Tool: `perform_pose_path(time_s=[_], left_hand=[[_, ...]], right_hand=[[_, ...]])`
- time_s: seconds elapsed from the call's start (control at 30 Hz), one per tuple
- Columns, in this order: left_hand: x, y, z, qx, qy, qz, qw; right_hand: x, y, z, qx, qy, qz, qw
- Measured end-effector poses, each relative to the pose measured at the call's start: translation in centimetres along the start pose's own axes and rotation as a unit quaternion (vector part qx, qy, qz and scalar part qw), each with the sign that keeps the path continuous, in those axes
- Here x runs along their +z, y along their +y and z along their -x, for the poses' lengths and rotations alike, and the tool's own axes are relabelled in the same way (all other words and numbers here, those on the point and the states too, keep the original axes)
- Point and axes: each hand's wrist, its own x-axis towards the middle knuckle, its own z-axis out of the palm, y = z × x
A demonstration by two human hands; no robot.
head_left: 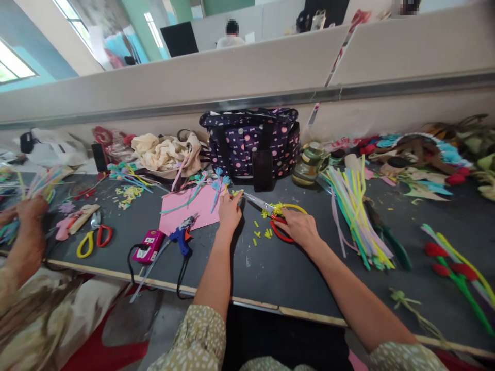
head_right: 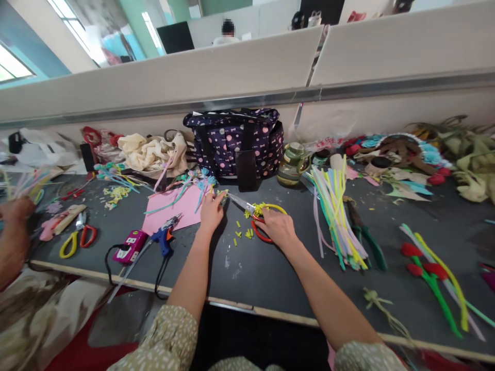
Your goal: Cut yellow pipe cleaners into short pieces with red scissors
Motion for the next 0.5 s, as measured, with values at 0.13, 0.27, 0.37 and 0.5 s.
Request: perform_pose_path(time_s=[0.13,0.27,0.37,0.5], left_hand=[[0.1,-0.7,-0.2,-0.054,0.02,0.03,0.998],[0.4,-1.3,-0.2,-0.079,0.056,0.106,0.99],[0.6,-1.5,-0.1,-0.103,0.07,0.166,0.978],[0.6,-1.5,-0.2,-0.099,0.056,0.198,0.974]], right_hand=[[0.0,0.2,0.1,0.01,0.009,0.006,1.0],[0.4,0.7,0.3,0.027,0.03,-0.009,0.999],[0.7,1.1,0.3,0.075,0.051,-0.027,0.996],[0.9,1.3,0.3,0.114,0.058,-0.051,0.991]])
